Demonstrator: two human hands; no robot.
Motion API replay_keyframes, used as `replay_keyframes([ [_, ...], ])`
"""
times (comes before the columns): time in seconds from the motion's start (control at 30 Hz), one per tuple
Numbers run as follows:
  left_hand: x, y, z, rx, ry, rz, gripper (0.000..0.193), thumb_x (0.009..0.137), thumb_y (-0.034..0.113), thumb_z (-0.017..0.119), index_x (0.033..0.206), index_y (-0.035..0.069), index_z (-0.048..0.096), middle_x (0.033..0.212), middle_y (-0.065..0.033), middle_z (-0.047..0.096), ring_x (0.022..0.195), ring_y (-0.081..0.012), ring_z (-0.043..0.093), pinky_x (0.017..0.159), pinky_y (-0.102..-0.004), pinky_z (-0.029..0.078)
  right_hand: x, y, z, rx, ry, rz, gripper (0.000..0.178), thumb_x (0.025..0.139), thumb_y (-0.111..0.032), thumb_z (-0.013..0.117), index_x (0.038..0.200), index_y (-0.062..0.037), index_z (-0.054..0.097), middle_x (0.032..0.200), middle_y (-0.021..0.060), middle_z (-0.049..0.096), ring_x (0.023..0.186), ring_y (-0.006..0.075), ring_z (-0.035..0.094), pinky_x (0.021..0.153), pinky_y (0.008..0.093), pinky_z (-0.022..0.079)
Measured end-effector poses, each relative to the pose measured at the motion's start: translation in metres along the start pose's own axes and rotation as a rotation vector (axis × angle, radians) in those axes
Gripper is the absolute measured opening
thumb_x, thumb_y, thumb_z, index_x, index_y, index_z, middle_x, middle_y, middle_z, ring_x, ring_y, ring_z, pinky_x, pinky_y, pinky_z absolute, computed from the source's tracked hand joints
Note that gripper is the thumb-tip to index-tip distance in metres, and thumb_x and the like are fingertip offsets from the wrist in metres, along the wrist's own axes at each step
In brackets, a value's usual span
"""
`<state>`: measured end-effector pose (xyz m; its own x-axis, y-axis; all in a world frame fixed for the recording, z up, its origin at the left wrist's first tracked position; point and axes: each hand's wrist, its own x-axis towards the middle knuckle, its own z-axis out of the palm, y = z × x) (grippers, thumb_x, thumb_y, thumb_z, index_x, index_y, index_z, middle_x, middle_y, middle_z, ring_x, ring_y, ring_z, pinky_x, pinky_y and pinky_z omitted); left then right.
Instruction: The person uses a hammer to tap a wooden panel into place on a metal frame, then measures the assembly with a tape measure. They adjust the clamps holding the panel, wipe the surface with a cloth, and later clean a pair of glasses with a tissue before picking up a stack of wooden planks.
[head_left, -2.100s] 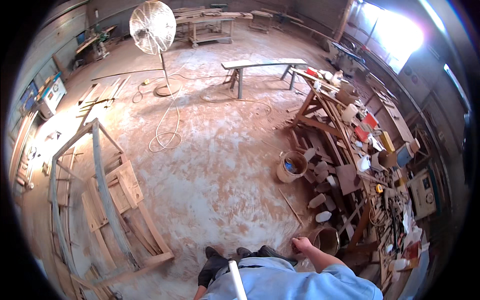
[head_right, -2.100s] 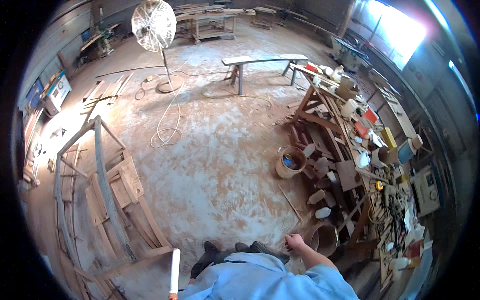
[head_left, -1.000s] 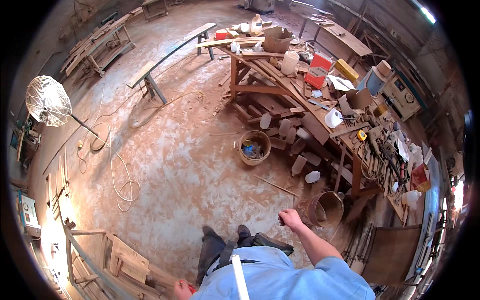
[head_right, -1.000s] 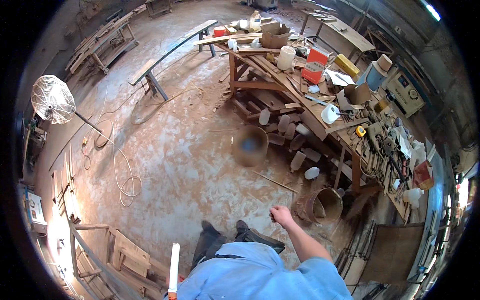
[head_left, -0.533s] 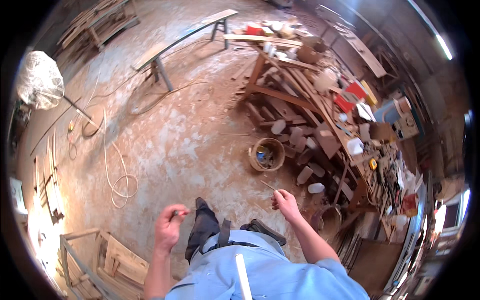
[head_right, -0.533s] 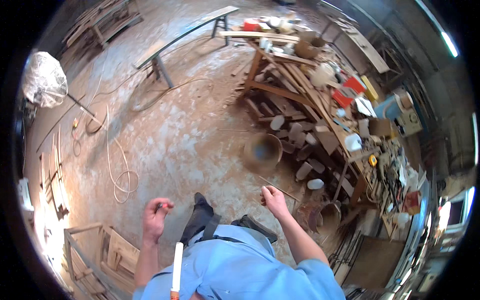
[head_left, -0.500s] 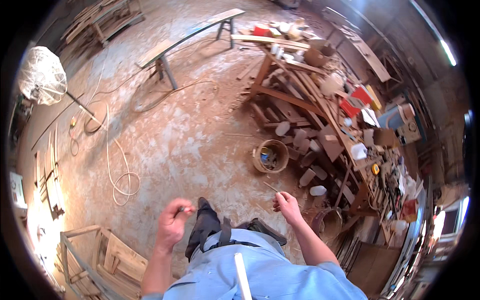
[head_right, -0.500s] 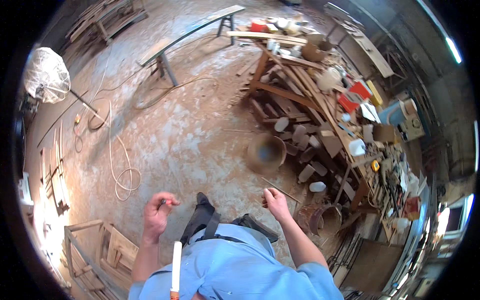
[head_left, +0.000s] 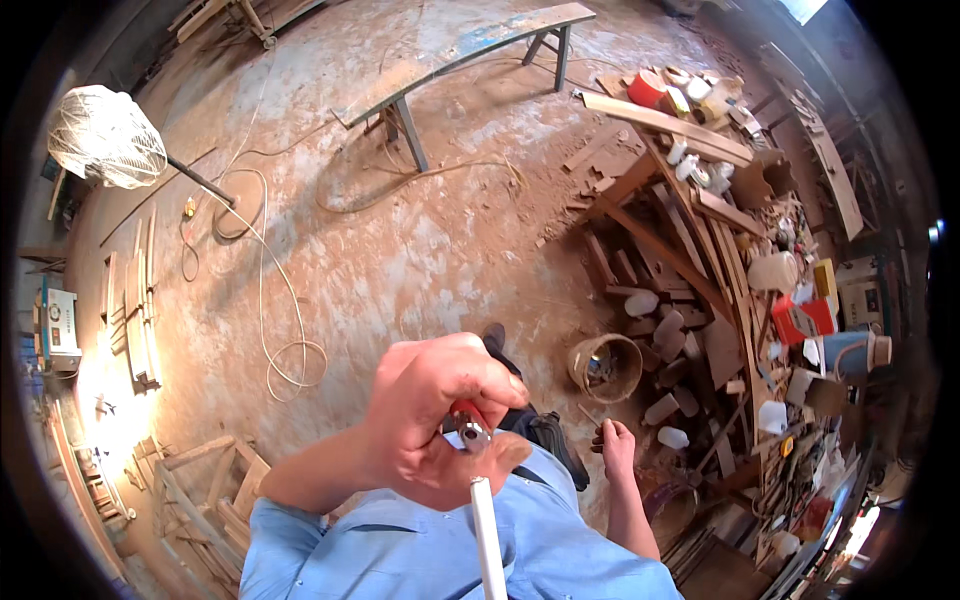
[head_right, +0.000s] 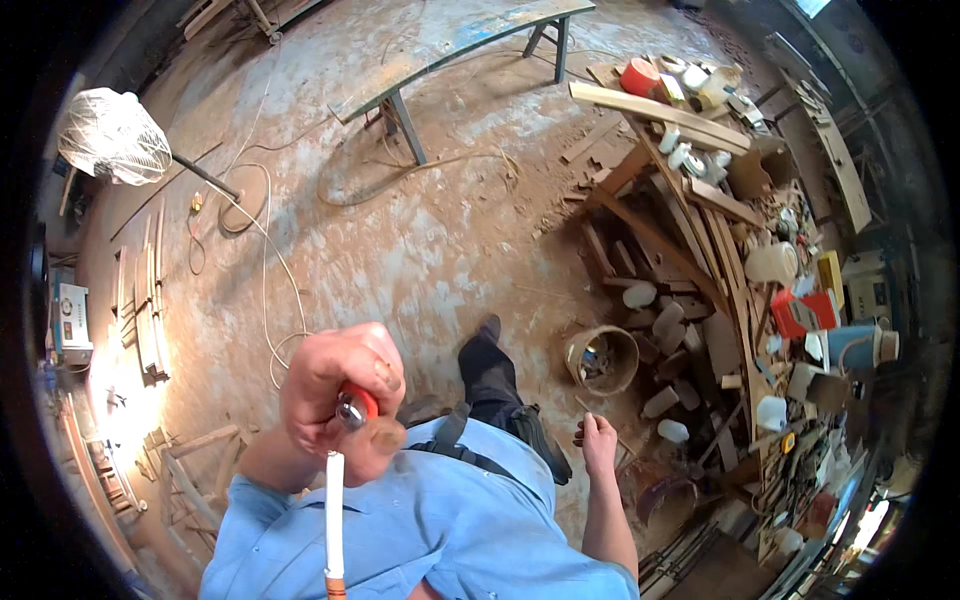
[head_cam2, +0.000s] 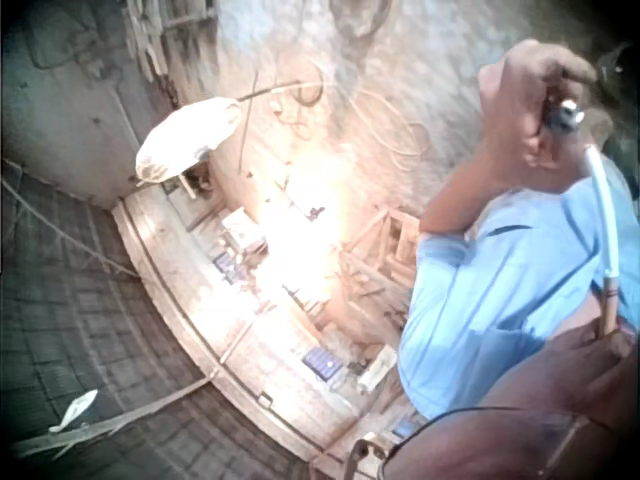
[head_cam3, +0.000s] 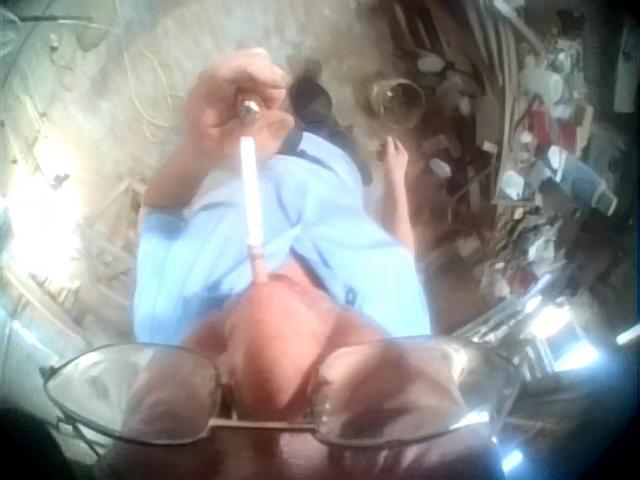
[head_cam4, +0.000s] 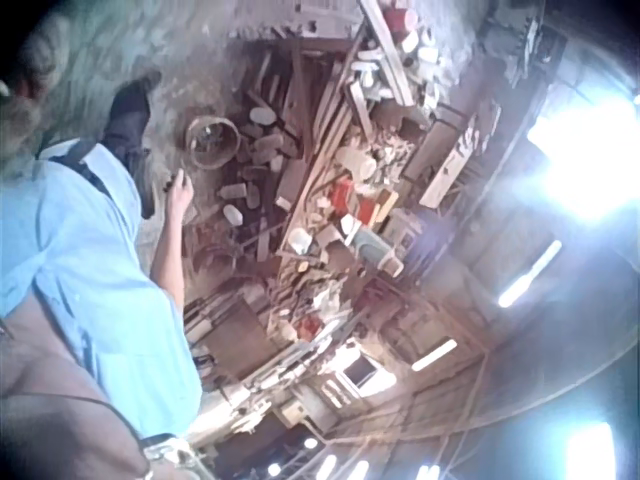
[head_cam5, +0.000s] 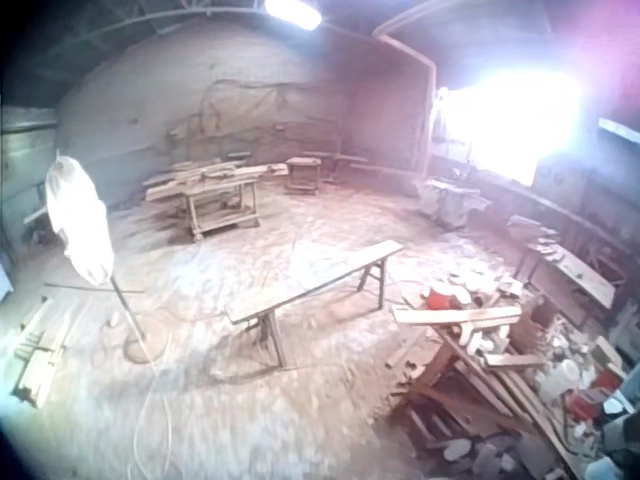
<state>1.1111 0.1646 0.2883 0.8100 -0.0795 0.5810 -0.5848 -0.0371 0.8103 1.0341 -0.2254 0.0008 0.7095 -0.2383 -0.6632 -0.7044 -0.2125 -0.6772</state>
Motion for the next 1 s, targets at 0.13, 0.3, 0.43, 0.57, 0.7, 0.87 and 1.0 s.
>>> replay_keyframes([
  [0.13, 0.082, -0.037, -0.017, 0.011, -0.025, 0.017, 0.039, 0.067, 0.004, 0.076, 0.1, 0.004, 0.055, 0.066, -0.0046, 0.057, 0.047, -0.0125, 0.048, 0.041, -0.0258, 0.036, 0.064, -0.088, 0.038, -0.013, -0.009, -0.054, 0.028, 0.094, -0.024, 0.055, 0.095, 0.0021, 0.065, 0.074, 0.0045, 0.061, 0.065, 0.0126, 0.059, 0.057, 0.0277, 0.05],
  [0.3, 0.16, -0.087, -0.045, -0.011, -0.001, 0.021, 0.037, 0.069, 0.004, 0.075, 0.1, 0.003, 0.055, 0.062, -0.0025, 0.055, 0.047, -0.0124, 0.047, 0.04, -0.0259, 0.035, 0.125, -0.197, 0.066, -0.102, -0.019, -0.228, 0.028, 0.094, -0.023, 0.056, 0.095, 0.0035, 0.066, 0.076, 0.0028, 0.063, 0.066, 0.0098, 0.057, 0.061, 0.0259, 0.047],
  [0.43, 0.214, -0.128, -0.077, -0.065, -0.022, -0.09, 0.031, 0.069, 0.001, 0.073, 0.093, 0.006, 0.053, 0.066, -0.002, 0.054, 0.057, -0.0136, 0.048, 0.05, -0.0253, 0.038, 0.155, -0.288, 0.098, -0.004, -0.061, -0.163, 0.025, 0.095, -0.021, 0.056, 0.096, 0.0017, 0.064, 0.074, 0.0029, 0.062, 0.065, 0.0107, 0.059, 0.06, 0.0262, 0.05],
  [0.57, 0.269, -0.182, -0.118, -0.108, -0.054, -0.068, 0.031, 0.069, 0.002, 0.073, 0.093, 0.006, 0.053, 0.066, -0.0021, 0.054, 0.057, -0.0142, 0.048, 0.05, -0.0253, 0.038, 0.198, -0.337, 0.137, 0.009, -0.04, -0.178, 0.024, 0.095, -0.021, 0.057, 0.095, 0.0019, 0.064, 0.074, 0.0013, 0.061, 0.064, 0.0092, 0.057, 0.06, 0.0249, 0.048],
  [0.7, 0.334, -0.233, -0.163, -0.162, -0.115, -0.082, 0.031, 0.07, 0.002, 0.073, 0.093, 0.007, 0.053, 0.066, -0.0026, 0.055, 0.057, -0.0146, 0.049, 0.05, -0.0254, 0.039, 0.22, -0.38, 0.179, 0.039, -0.013, -0.155, 0.022, 0.095, -0.021, 0.056, 0.094, 0.0001, 0.064, 0.073, 0.0009, 0.061, 0.063, 0.0088, 0.057, 0.059, 0.0249, 0.049],
  [0.87, 0.42, -0.286, -0.198, -0.212, -0.211, -0.121, 0.025, 0.069, 0.004, 0.074, 0.083, 0.007, 0.053, 0.065, -0.003, 0.055, 0.056, -0.0156, 0.05, 0.05, -0.0266, 0.039, 0.234, -0.452, 0.231, 0.043, 0.014, -0.069, 0.021, 0.095, -0.019, 0.056, 0.094, 0.0008, 0.064, 0.076, 0.0013, 0.061, 0.066, 0.0091, 0.057, 0.062, 0.0243, 0.048],
  [1.0, 0.476, -0.336, -0.202, -0.213, -0.31, -0.187, 0.024, 0.068, 0.005, 0.075, 0.079, 0.007, 0.053, 0.065, -0.003, 0.056, 0.057, -0.0161, 0.051, 0.051, -0.027, 0.04, 0.259, -0.482, 0.251, 0.122, 0.046, -0.019, 0.02, 0.092, -0.019, 0.059, 0.094, 0.0005, 0.066, 0.076, 0.0023, 0.063, 0.066, 0.0087, 0.058, 0.061, 0.0243, 0.048],
])
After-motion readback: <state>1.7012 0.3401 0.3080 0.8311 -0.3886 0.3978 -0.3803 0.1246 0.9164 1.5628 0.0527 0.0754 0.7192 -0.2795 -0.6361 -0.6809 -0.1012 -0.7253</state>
